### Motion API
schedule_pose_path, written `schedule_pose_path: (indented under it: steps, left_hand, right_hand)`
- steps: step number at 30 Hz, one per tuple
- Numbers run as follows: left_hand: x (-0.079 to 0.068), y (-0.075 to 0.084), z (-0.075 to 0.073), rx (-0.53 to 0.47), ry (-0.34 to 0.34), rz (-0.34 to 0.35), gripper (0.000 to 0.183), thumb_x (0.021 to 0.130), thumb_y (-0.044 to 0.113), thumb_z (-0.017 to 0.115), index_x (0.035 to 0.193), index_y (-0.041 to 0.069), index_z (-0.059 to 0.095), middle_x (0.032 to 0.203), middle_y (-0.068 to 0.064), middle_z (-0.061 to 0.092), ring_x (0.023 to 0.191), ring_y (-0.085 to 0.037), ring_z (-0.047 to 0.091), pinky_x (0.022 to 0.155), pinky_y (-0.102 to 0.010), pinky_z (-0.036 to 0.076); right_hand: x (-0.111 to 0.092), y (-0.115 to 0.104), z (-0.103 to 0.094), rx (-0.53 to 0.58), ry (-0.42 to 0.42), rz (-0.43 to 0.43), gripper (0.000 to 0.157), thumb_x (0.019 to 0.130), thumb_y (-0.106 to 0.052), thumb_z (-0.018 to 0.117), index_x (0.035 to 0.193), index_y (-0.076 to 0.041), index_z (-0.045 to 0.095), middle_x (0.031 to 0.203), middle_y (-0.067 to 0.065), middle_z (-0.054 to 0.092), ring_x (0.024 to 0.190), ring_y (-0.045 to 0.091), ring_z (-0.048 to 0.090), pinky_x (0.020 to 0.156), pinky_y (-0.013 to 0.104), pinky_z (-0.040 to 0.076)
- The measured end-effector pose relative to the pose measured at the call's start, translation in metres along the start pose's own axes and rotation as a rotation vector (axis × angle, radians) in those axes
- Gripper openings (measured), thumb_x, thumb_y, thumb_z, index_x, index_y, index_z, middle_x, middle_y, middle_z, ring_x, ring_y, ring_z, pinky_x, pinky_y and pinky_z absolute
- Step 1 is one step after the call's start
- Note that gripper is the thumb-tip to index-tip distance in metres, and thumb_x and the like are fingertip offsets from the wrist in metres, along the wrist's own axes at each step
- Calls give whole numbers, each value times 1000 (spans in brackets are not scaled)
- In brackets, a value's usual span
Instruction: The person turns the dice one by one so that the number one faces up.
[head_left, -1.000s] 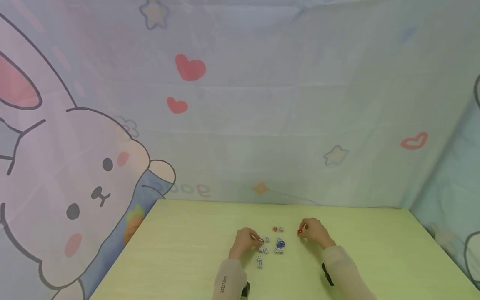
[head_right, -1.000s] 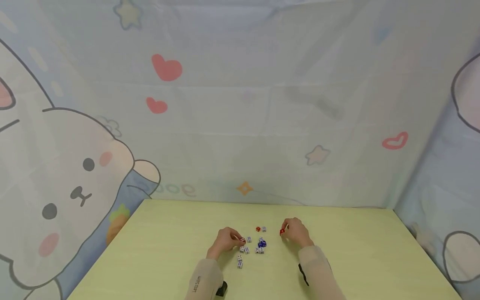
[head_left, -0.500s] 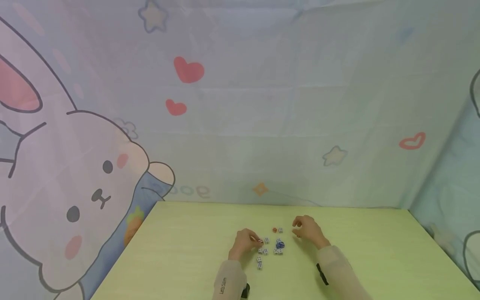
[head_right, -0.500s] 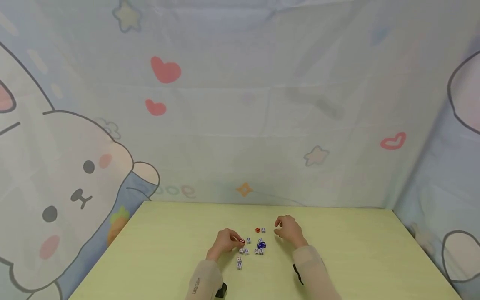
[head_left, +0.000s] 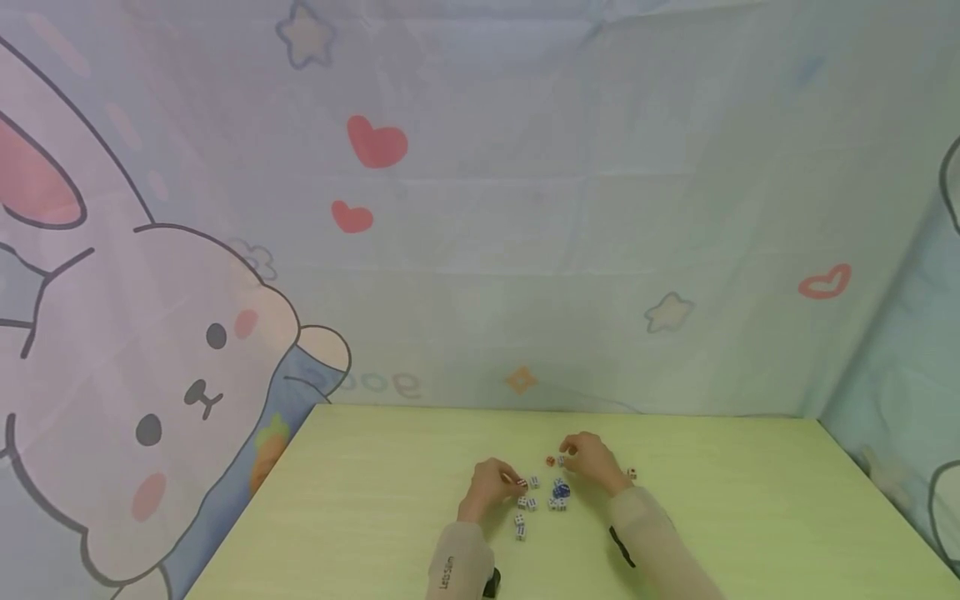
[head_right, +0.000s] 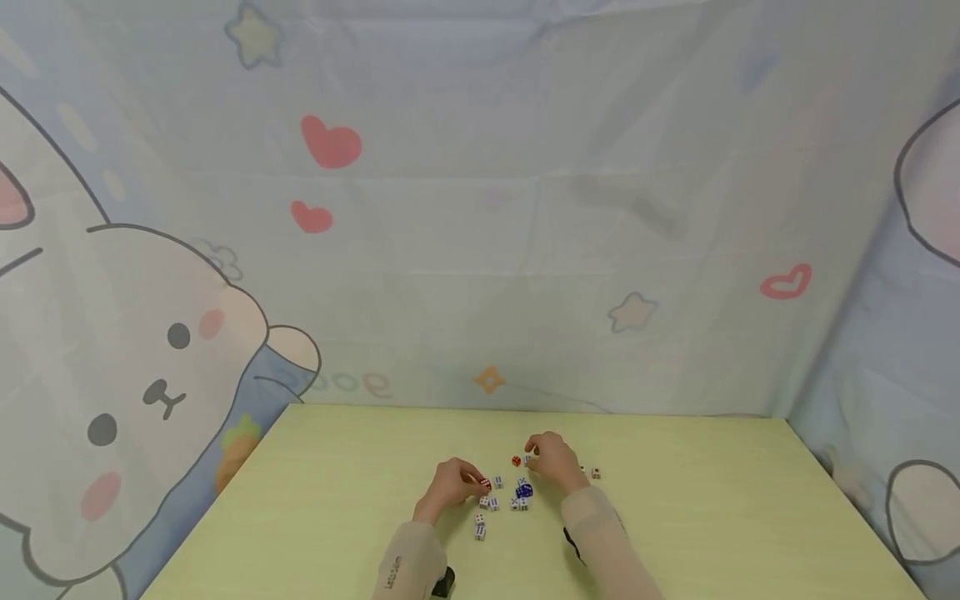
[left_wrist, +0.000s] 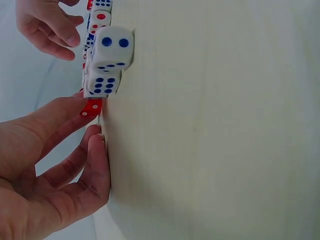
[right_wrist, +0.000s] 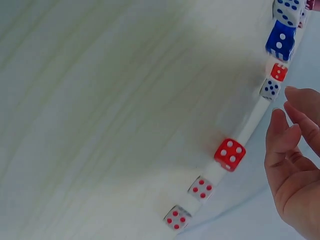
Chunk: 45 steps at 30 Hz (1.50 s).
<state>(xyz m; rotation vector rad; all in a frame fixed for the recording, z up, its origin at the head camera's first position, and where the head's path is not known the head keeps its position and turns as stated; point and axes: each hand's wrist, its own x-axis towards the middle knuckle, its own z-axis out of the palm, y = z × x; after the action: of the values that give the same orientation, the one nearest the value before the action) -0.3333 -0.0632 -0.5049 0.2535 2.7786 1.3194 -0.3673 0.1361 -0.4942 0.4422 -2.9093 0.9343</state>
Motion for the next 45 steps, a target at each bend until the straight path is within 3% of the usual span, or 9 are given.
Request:
schedule_pose_path:
  steps: [23, 31, 45]
  left_hand:
    - [-1, -2, -1, -4, -12, 1, 15, 72, 11, 72, 83, 2, 68, 75, -8, 66, 58, -12, 55, 52, -24, 45]
    - [-3, -3, 0, 2, -13, 11, 14, 72, 11, 72, 82, 2, 68, 74, -8, 65, 60, -12, 54, 52, -24, 44]
    - [-5, 1, -3, 22, -7, 12, 14, 71, 12, 73, 80, 2, 68, 72, -7, 65, 60, -12, 53, 53, -23, 43]
  right_hand:
    - [-5, 4, 13, -74, 27, -31, 12, 72, -2, 64, 82, -7, 63, 79, 6, 56, 73, 17, 52, 61, 33, 46]
    - [-10, 3, 12, -106, -11, -19, 15, 71, -1, 64, 85, -7, 64, 79, 6, 58, 72, 17, 52, 59, 32, 45]
    - [-10, -3, 13, -20, -19, 8, 8, 77, -11, 65, 84, -10, 62, 75, 3, 58, 66, 14, 51, 55, 29, 41]
